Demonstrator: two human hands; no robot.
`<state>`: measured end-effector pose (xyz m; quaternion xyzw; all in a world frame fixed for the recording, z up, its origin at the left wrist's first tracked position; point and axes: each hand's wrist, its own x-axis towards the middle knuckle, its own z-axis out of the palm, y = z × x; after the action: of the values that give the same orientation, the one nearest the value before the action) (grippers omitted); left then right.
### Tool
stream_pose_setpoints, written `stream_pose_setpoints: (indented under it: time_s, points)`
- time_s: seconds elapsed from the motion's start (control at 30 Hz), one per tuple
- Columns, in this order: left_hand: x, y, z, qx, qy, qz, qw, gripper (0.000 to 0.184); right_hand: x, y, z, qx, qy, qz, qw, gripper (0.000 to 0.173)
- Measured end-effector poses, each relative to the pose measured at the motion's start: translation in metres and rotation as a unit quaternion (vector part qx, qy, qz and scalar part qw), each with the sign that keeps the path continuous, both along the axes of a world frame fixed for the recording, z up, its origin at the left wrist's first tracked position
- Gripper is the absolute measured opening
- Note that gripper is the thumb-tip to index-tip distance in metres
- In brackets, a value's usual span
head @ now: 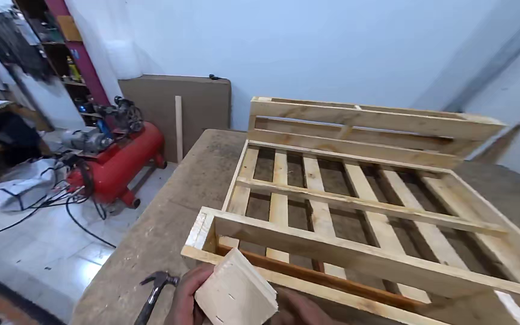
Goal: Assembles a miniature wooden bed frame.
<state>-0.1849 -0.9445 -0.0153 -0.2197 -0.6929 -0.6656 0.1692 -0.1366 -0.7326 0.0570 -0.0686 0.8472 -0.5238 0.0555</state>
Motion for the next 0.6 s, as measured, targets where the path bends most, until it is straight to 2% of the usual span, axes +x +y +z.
stream_pose_setpoints:
  time_s: [0.13,0.2,0.27,0.33,0.43,0.5,0.6]
  points:
    - [-0.022,-0.004,0.005,0.027,0.073,0.027,0.997,0.078,-0.027,-0.038,0.010,-0.134,-0.019,-0.063,0.989,0.038]
    - [-0.030,-0.010,0.011,0.038,0.079,0.020,0.996,0.079,-0.044,-0.041,0.014,-0.171,-0.003,-0.051,0.984,0.030]
    - [-0.040,-0.023,0.014,0.026,0.073,0.016,0.997,0.074,-0.068,-0.034,0.014,-0.144,0.018,-0.043,0.988,0.030]
    - [-0.053,-0.042,0.010,0.013,0.058,0.052,0.997,0.066,-0.097,-0.025,0.016,-0.072,0.007,-0.050,0.996,0.031]
    - [-0.072,-0.066,0.005,0.025,0.000,0.097,0.995,0.061,-0.127,-0.017,0.014,-0.035,-0.109,-0.040,0.993,0.037]
    - [-0.082,-0.070,0.004,0.025,-0.037,0.090,0.995,0.065,-0.135,-0.018,0.010,-0.053,-0.164,-0.045,0.984,0.040]
    - [-0.093,-0.066,0.003,0.016,-0.097,0.014,0.995,0.081,-0.140,-0.020,0.012,-0.091,-0.214,-0.051,0.971,0.037]
